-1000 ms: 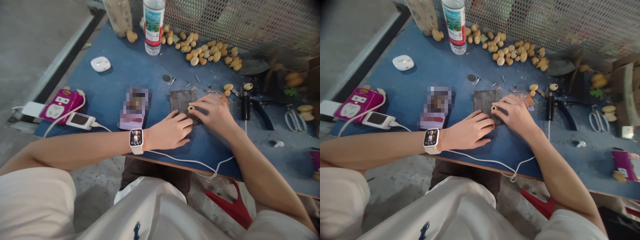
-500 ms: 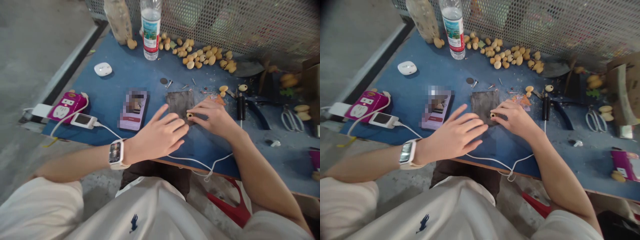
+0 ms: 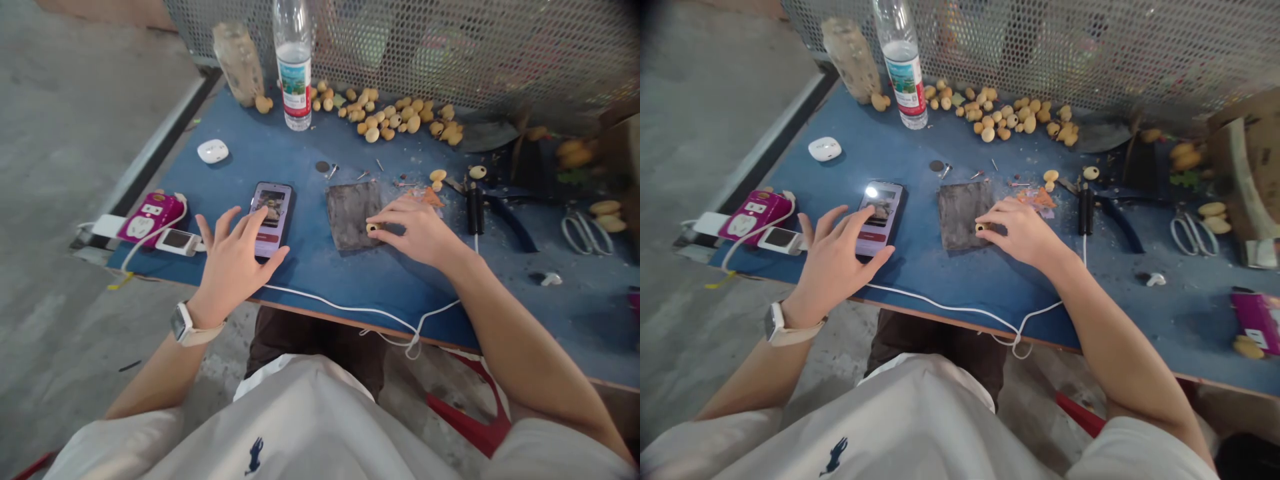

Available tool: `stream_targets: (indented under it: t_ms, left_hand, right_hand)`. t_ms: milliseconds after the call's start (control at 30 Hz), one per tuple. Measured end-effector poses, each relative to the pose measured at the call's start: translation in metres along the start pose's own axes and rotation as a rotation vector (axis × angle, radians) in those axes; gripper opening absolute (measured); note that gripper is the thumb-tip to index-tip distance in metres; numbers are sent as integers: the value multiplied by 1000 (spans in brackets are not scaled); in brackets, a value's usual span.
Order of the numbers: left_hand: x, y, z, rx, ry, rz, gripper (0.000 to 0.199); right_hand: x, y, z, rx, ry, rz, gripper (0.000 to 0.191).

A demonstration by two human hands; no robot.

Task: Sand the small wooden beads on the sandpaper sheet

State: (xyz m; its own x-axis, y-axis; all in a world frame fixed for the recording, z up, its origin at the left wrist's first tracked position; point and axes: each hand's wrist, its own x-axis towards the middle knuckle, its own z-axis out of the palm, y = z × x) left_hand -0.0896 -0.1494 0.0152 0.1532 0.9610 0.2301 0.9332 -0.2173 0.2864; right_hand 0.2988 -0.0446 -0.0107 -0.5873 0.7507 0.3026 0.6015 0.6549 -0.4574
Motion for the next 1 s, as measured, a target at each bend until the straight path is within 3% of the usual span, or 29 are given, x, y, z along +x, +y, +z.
stream_targets:
  t_ms: [100,333,700,1000]
  left_hand:
    - [4,-3,-1,7,8,-12,81]
    - [4,1,1,78,12,-57,84]
    - [84,-1,14,217,-56,-75,101]
    - [103,-9,4,170,-156,-42,106]
  right_hand:
    - [0,1,0,7,-10,15,20]
    - [0,4,0,10,-14,14,21]
    - [3,-1,-4,33,-50,48,18]
    - [4,-7,-7,34,-42,62,15]
